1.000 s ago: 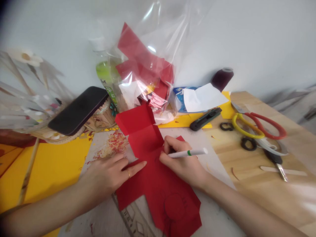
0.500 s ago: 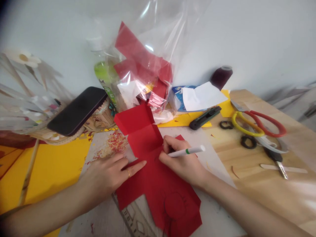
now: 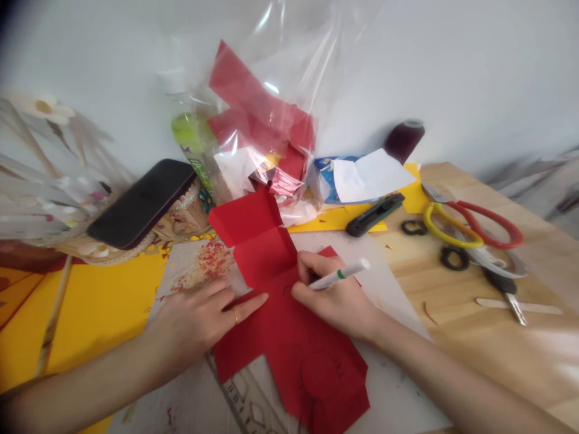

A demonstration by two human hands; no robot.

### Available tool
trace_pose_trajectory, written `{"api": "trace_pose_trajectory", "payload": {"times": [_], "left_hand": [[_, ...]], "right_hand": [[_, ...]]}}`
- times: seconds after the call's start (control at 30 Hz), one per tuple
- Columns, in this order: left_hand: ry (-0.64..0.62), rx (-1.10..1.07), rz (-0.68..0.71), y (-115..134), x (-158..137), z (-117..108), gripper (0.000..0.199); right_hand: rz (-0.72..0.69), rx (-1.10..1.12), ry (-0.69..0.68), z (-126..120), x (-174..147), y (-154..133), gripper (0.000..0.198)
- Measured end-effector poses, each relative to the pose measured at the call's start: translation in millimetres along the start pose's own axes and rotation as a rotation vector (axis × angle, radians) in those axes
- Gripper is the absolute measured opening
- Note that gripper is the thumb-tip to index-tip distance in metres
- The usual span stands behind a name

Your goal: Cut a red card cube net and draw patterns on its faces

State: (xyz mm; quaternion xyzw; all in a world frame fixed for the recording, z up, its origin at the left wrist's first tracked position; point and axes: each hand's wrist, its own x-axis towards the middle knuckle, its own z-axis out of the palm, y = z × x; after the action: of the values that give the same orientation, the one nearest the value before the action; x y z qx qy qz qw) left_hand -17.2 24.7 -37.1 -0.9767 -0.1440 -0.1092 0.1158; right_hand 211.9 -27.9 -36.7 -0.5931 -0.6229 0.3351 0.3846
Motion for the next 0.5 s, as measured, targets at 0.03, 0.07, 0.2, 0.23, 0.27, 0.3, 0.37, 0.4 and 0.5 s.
{"api": "trace_pose_trajectory", "payload": {"times": [0.03, 0.07, 0.2, 0.23, 0.27, 0.3, 0.37, 0.4, 0.5], "left_hand": [[0.001, 0.000, 0.001, 0.0, 0.1, -0.2, 0.052], [-0.002, 0.001, 0.000, 0.0, 0.2, -0.4, 0.052], [-0.025, 0.005, 0.003, 0.3, 0.4, -0.7, 0.053], [-0.022, 0.004, -0.002, 0.4, 0.3, -0.4, 0.053], [-0.017, 0.004, -0.008, 0.5, 0.1, -0.1, 0.053], [-0.010, 0.003, -0.013, 0.6, -0.1, 0.2, 0.052], [0.001, 0.005, -0.015, 0.6, -0.4, 0.6, 0.051], [0.001, 0.007, -0.012, 0.6, -0.4, 0.4, 0.052], [-0.013, 0.007, -0.004, 0.3, 0.1, -0.9, 0.054]], "right_hand": [[0.000, 0.003, -0.001, 0.0, -0.2, 0.0, 0.023], [0.001, 0.004, 0.003, -0.1, -0.3, 0.0, 0.023], [0.009, -0.003, 0.021, -0.3, 0.3, -0.9, 0.022], [0.010, -0.004, 0.016, -0.3, 0.5, -1.4, 0.022], [0.011, -0.003, 0.006, -0.5, 0.6, -2.0, 0.022], [0.011, -0.001, -0.012, -0.6, 0.7, -2.6, 0.022], [0.011, 0.006, -0.055, -1.0, 0.5, -3.6, 0.021], [0.011, 0.011, -0.068, -1.2, 0.4, -3.8, 0.021], [0.009, 0.018, -0.053, -1.5, 0.1, -2.9, 0.021]]}}
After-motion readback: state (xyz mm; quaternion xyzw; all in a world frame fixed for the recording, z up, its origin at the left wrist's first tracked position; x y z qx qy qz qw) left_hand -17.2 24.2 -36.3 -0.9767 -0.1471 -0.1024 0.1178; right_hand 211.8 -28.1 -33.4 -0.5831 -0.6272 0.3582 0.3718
